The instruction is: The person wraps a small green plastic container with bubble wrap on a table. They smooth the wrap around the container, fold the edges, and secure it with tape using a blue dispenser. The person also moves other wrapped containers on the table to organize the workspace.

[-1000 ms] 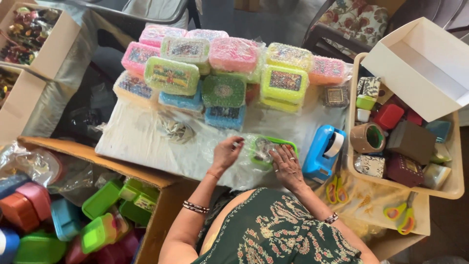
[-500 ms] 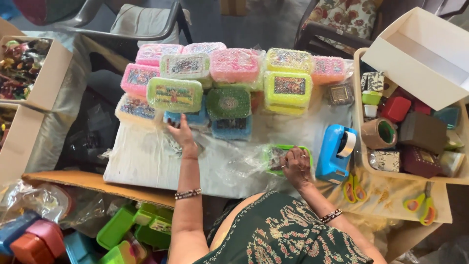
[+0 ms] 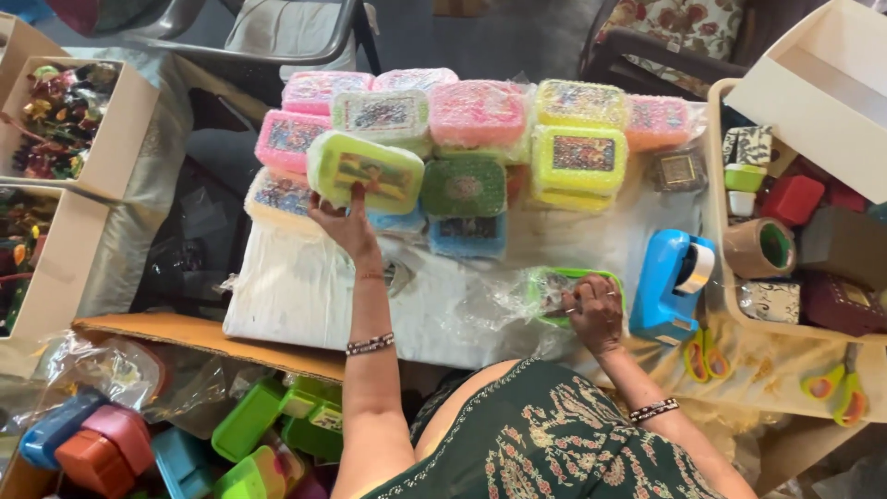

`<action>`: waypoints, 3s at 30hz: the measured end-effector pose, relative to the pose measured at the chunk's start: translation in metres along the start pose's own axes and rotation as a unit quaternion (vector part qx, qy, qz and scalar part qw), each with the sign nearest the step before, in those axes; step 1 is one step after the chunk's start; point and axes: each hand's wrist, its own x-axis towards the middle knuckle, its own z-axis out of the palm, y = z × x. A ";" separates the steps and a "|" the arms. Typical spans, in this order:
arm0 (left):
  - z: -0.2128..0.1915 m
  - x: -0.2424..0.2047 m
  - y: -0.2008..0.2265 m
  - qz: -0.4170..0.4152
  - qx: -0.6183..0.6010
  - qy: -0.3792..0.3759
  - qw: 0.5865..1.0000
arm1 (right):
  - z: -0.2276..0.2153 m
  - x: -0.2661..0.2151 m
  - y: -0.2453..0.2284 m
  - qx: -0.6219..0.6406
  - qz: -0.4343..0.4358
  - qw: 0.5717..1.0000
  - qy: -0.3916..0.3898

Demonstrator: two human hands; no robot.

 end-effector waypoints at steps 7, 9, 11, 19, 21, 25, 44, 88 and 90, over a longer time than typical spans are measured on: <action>-0.120 0.030 -0.004 -0.066 -0.136 0.031 0.988 | 0.003 -0.001 0.003 -0.009 0.005 1.000 -0.011; -0.148 0.044 0.003 -0.204 -0.052 0.195 0.958 | 0.004 -0.002 0.002 -0.014 0.007 1.000 -0.008; -0.174 0.050 -0.012 -0.216 -0.034 0.220 0.951 | 0.004 -0.002 0.002 -0.013 0.006 1.000 -0.006; -0.222 0.079 -0.103 -0.283 0.087 0.260 0.919 | 0.003 -0.001 0.001 -0.020 0.009 1.000 -0.008; -0.223 0.082 -0.114 -0.268 0.132 0.259 0.919 | 0.001 0.000 -0.001 -0.016 0.008 1.000 -0.010; -0.201 0.073 -0.094 -0.252 0.210 0.259 0.909 | 0.003 -0.002 0.001 -0.015 0.006 1.000 -0.008; 0.088 -0.049 0.010 0.216 0.500 -0.487 0.683 | 0.004 -0.003 0.002 -0.021 0.002 1.000 0.009; -0.013 -0.081 -0.017 0.243 0.332 -0.344 0.844 | 0.008 -0.004 0.003 -0.019 0.014 1.000 0.015; 0.025 -0.093 0.022 0.282 0.417 -0.427 0.751 | 0.008 -0.006 0.003 -0.025 0.008 0.999 0.021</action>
